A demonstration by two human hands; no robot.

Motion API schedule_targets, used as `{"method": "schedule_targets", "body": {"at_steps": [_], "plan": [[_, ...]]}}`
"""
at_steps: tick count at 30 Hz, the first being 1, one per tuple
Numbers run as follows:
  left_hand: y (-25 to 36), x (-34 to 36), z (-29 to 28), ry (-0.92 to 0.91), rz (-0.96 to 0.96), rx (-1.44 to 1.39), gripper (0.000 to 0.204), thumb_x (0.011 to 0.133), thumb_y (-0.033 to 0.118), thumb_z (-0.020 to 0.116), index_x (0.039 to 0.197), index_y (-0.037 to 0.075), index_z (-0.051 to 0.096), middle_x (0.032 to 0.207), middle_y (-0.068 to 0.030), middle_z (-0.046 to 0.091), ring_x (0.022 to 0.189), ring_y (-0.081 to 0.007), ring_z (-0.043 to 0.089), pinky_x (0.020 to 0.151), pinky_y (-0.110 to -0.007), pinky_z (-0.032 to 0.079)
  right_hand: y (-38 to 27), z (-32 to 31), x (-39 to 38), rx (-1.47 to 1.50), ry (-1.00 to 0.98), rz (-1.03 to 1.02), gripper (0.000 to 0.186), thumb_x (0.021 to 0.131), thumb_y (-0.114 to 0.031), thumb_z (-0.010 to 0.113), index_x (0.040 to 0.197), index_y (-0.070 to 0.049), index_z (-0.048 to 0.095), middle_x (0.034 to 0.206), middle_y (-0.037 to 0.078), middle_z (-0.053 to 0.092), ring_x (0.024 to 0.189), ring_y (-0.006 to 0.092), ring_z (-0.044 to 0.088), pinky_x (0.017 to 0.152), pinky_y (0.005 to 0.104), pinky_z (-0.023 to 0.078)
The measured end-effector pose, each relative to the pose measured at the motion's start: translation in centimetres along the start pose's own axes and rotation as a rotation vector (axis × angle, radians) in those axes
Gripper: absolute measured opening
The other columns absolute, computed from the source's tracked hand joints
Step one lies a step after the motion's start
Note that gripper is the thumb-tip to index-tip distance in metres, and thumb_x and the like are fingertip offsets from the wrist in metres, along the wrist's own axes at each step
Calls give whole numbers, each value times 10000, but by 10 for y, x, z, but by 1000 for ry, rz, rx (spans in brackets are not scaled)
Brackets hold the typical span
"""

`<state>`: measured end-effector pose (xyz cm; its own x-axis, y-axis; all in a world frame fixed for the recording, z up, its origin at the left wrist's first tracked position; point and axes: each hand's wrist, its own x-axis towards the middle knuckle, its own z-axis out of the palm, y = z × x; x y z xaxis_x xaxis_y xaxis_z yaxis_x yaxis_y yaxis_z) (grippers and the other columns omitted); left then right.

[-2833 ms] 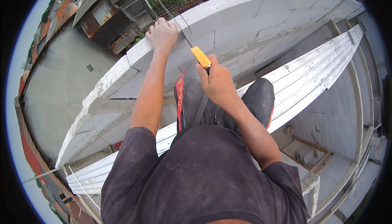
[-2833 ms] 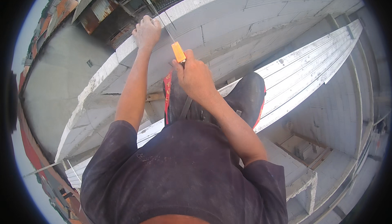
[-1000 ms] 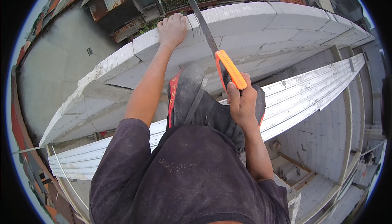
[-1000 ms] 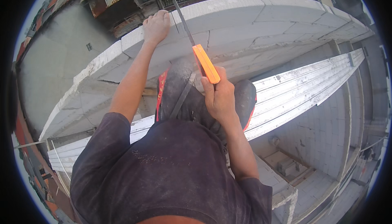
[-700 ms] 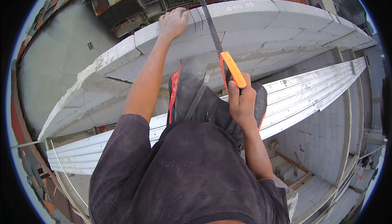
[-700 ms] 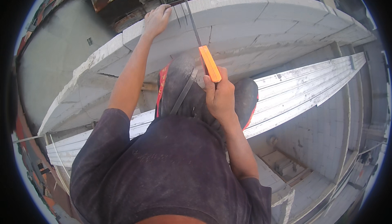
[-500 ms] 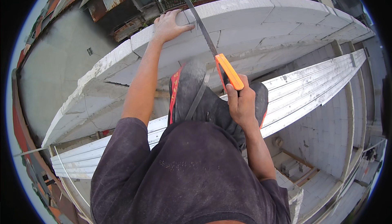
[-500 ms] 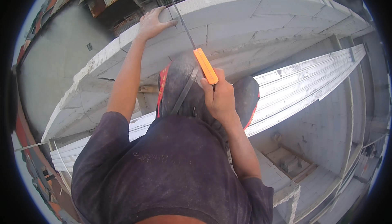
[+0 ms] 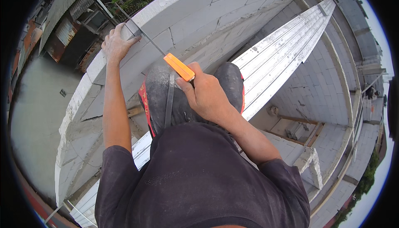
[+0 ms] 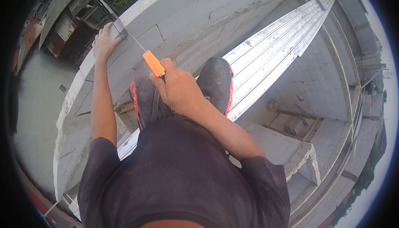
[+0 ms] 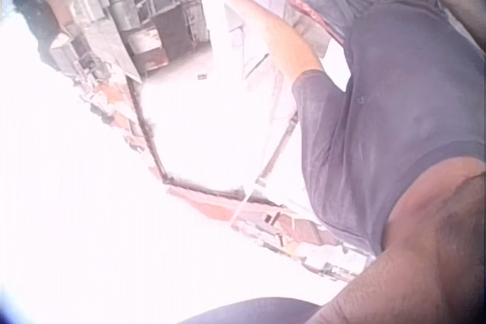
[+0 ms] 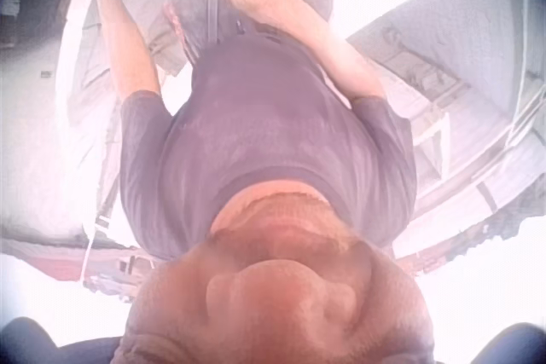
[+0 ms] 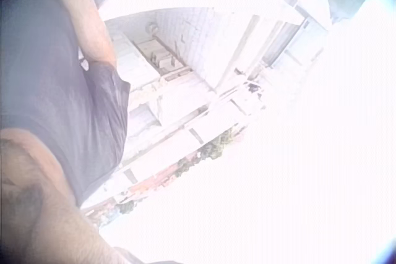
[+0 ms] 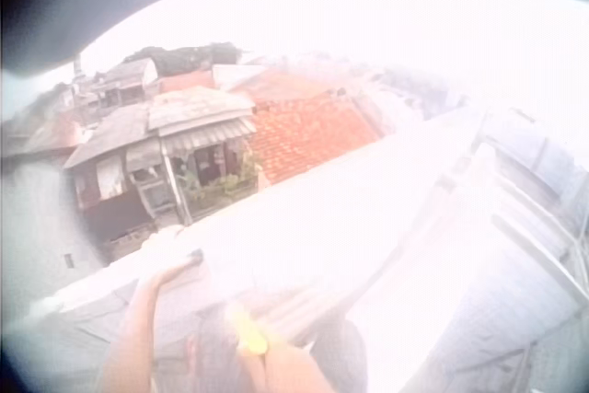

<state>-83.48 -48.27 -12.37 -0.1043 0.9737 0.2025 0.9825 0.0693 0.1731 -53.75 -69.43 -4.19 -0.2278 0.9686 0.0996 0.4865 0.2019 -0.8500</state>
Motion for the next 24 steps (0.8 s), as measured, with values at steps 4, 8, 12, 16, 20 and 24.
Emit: {"method": "schedule_targets", "body": {"at_steps": [4, 8, 12, 16, 20, 24], "plan": [[20, 16, 9, -3, 78, -8, 949, 717, 749, 803, 1503, 274, 568, 1430, -104, 640, 1340, -345, 576, 1107, -561, 395, 19, 20, 63, -110, 91, -7, 345, 1068, -266, 613, 1135, 53, 501, 693, 257, 637, 678, 481, 669, 657, 532, 522], [20, 10, 6, -22, 41, 14, 925, 735, 738, 794, 1507, 282, 564, 1444, -106, 633, 1346, -352, 574, 1106, -559, 400, 16, 9, 20, -43, 51, 28, 349, 1065, -269, 619, 1111, 55, 497, 671, 253, 630, 668, 474, 674, 653, 527, 527], [25, 7, 7, -23, 68, 14, 910, 745, 741, 785, 1508, 297, 563, 1450, -101, 631, 1360, -346, 567, 1112, -557, 400, 17, -5, -36, 40, 122, -19, 367, 1063, -283, 626, 1092, 60, 497, 645, 235, 624, 655, 453, 685, 644, 516, 533], [26, 16, 10, -14, 61, 25, 905, 752, 730, 783, 1515, 301, 552, 1461, -93, 621, 1357, -349, 568, 1110, -560, 407, 18, 11, 54, -115, 40, 19, 358, 1068, -273, 618, 1108, 62, 496, 648, 236, 631, 659, 448, 687, 631, 516, 524], [11, 14, 13, 7, 51, 23, 962, 719, 799, 776, 1513, 298, 569, 1458, -104, 626, 1366, -336, 562, 1107, -557, 406, 22, 30, 76, -114, 102, -73, 330, 1076, -247, 598, 1078, 69, 500, 655, 261, 627, 659, 473, 667, 619, 525, 507], [11, 3, 19, 76, 81, 22, 930, 709, 758, 813, 1486, 295, 597, 1419, -97, 655, 1355, -321, 573, 1111, -532, 410, 31, 0, -24, -27, 85, -89, 289, 1062, -215, 619, 1183, 29, 522, 706, 222, 661, 742, 463, 708, 673, 504, 542]]}}
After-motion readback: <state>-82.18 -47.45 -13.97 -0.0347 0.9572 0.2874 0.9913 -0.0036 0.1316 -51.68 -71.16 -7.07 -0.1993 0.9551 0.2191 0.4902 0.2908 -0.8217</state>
